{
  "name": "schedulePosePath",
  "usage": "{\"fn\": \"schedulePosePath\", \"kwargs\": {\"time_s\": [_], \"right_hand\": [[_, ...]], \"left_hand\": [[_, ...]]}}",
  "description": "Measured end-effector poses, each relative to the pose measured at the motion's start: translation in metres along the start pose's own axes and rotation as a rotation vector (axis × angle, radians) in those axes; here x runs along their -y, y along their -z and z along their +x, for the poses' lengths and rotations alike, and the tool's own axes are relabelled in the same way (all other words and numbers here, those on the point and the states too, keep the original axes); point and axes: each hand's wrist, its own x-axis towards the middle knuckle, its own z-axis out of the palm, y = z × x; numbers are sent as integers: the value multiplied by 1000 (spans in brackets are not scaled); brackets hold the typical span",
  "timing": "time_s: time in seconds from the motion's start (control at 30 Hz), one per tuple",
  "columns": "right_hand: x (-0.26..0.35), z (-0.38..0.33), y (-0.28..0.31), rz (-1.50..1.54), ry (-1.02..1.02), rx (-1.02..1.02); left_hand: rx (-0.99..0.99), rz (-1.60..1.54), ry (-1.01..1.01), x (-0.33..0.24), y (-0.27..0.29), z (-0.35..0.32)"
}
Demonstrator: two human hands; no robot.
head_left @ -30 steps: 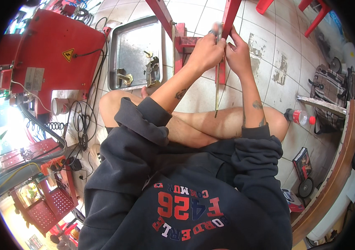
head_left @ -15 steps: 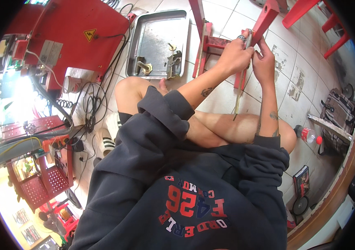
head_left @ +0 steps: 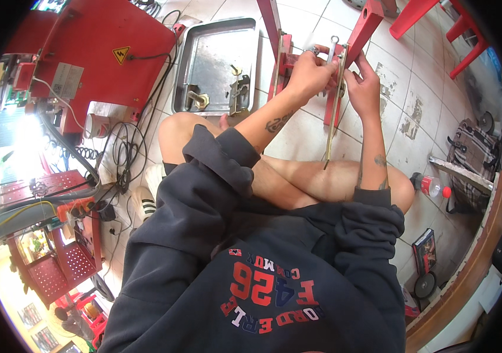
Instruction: The person sits on the floor and assembles a metal bracket using a wrench and bolts. They tighten the bolts to secure the bracket to a red metal frame, then remove the bracket to inspect it and place it on a tray.
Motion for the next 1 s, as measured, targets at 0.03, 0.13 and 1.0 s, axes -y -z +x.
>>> {"fn": "schedulePosePath", "kwargs": {"time_s": [0.03,0.13,1.0], "right_hand": [[1,1,1,17,1,6],[0,1,1,-26,26,-24],[-3,4,0,-56,43,-19]], "left_hand": [[-25,-43,32,-5,-1,-1],[-57,111,4,-17,-6,-8],[-184,119,-114,13,-34,4]]}}
